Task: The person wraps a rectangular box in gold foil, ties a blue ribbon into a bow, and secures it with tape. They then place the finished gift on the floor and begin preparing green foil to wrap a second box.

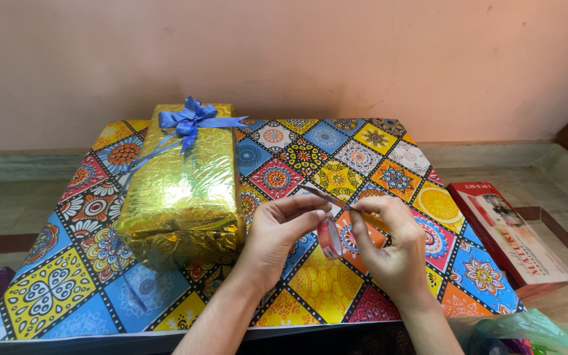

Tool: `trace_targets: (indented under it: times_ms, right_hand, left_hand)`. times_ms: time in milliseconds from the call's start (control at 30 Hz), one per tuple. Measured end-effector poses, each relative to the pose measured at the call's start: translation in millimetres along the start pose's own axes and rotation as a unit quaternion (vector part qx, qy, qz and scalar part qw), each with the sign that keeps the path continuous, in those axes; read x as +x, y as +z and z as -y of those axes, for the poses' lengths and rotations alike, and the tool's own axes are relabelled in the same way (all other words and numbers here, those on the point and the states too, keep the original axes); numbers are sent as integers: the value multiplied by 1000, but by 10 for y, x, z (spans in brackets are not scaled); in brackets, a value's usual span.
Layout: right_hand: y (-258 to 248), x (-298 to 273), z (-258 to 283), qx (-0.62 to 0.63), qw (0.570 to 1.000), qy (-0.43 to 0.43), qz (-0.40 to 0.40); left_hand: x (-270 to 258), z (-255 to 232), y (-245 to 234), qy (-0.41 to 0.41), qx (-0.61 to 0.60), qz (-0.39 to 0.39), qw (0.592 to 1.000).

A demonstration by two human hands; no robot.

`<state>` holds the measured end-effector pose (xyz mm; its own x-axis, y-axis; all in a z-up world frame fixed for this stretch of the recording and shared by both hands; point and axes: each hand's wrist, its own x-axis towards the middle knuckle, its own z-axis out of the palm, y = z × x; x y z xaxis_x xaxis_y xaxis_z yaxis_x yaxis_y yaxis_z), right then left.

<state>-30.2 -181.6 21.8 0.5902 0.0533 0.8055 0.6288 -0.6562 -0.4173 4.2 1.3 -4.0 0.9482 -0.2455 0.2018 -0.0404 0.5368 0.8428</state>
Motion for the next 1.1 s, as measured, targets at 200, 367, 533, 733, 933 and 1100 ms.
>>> trace_targets:
  times_ms: [200, 367, 533, 733, 933, 1100]
  right_hand:
    - [4, 13, 7, -7, 1000, -21, 10]
    - [0, 18, 10, -5, 1000, -20, 16]
    - [1, 14, 9, -13, 999, -21, 27]
    - [5, 14, 0, -12, 999, -29, 24]
    - [7, 17, 7, -55, 997, -38, 28]
    - [6, 20, 17, -53, 997, -47, 39]
  left_hand:
    - [5, 11, -3, -30, -50, 10, 998]
    - [1, 15, -16, -47, -104, 20, 993]
    - [7, 15, -21, -43, -101, 13, 994]
    - [6, 24, -20, -57, -82, 1, 995]
    - [28, 37, -38, -23, -83, -10, 996]
    - [9, 63, -14, -8, -40, 8, 999]
